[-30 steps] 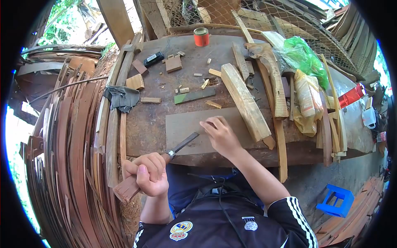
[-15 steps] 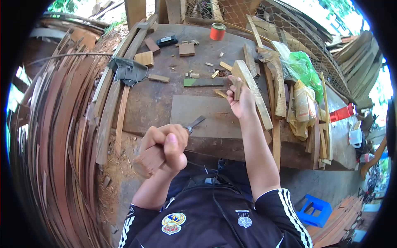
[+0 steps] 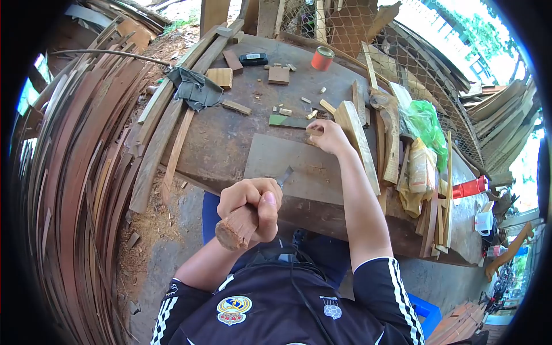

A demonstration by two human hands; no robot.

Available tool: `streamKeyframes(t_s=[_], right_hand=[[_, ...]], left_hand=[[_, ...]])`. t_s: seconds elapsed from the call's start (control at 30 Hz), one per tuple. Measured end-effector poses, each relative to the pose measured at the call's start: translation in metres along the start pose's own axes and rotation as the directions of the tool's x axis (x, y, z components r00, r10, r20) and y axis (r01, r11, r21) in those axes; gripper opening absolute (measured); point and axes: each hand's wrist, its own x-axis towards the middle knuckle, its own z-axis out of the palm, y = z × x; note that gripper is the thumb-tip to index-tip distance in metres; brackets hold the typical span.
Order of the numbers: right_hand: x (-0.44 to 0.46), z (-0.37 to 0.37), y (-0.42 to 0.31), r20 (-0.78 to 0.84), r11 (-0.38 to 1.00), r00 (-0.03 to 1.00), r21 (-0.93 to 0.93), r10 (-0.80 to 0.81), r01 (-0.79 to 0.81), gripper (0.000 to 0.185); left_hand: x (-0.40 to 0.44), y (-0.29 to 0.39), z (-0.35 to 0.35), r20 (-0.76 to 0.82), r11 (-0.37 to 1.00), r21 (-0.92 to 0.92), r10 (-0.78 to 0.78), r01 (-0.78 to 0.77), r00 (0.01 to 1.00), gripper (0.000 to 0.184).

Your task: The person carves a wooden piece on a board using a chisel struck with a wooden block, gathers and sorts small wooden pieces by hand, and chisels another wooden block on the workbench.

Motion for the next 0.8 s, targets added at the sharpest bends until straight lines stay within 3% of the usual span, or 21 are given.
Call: streamKeyframes(t_s=[0.03,0.13,0.23,0.33,0.43,0.53,0.63,0.73,0.8], right_hand=[[0.002,-0.002,0.0,0.08,0.997,0.995,0.053,0.056,-0.06,0.037],[-0.001,0.002,-0.004,0.058,0.995,0.998,-0.091,-0.033,0.038,0.035],[-0.003,-0.009,-0.014,0.128,0.987,0.992,-0.156,-0.01,0.031,0.033],[0.01,-0.018,-0.004,0.298,0.992,0.954,-0.11,-0.033,0.069,0.035],[0.02,-0.017,-0.002,0.222,0.98,0.974,-0.183,-0.039,0.081,0.034],[0.018,-0.016,0.004,0.043,0.986,0.996,-0.143,-0.077,0.083,0.036],[0.008,-0.019,0.007,0.099,0.995,0.991,-0.035,-0.089,0.093,0.037],[0.007,-0.012,0.005,0.084,0.955,0.986,-0.248,-0.144,0.16,0.035],[0.006,-0.006,0.009,-0.006,0.969,0.99,-0.205,-0.141,0.137,0.033]], left_hand=[[0.001,0.0,-0.001,-0.004,1.0,-0.007,0.0,0.0,1.0,0.026],[0.002,-0.003,-0.001,-0.01,1.0,-0.017,-0.005,0.005,1.0,0.025],[0.002,-0.002,-0.002,-0.008,0.999,-0.022,-0.028,0.028,1.0,0.024],[0.002,-0.002,-0.004,0.006,1.0,-0.018,-0.026,0.026,1.0,0.023],[0.0,-0.002,-0.005,0.009,0.999,-0.026,-0.029,0.029,1.0,0.024],[0.0,-0.003,-0.003,0.01,1.0,-0.023,-0.009,0.01,1.0,0.025],[0.001,-0.002,-0.002,0.025,1.0,0.003,0.025,-0.025,0.999,0.026],[0.001,-0.002,0.001,0.027,1.0,0.008,0.014,-0.014,1.0,0.026],[0.001,-0.001,0.001,0.03,1.0,0.021,0.01,-0.011,0.999,0.026]])
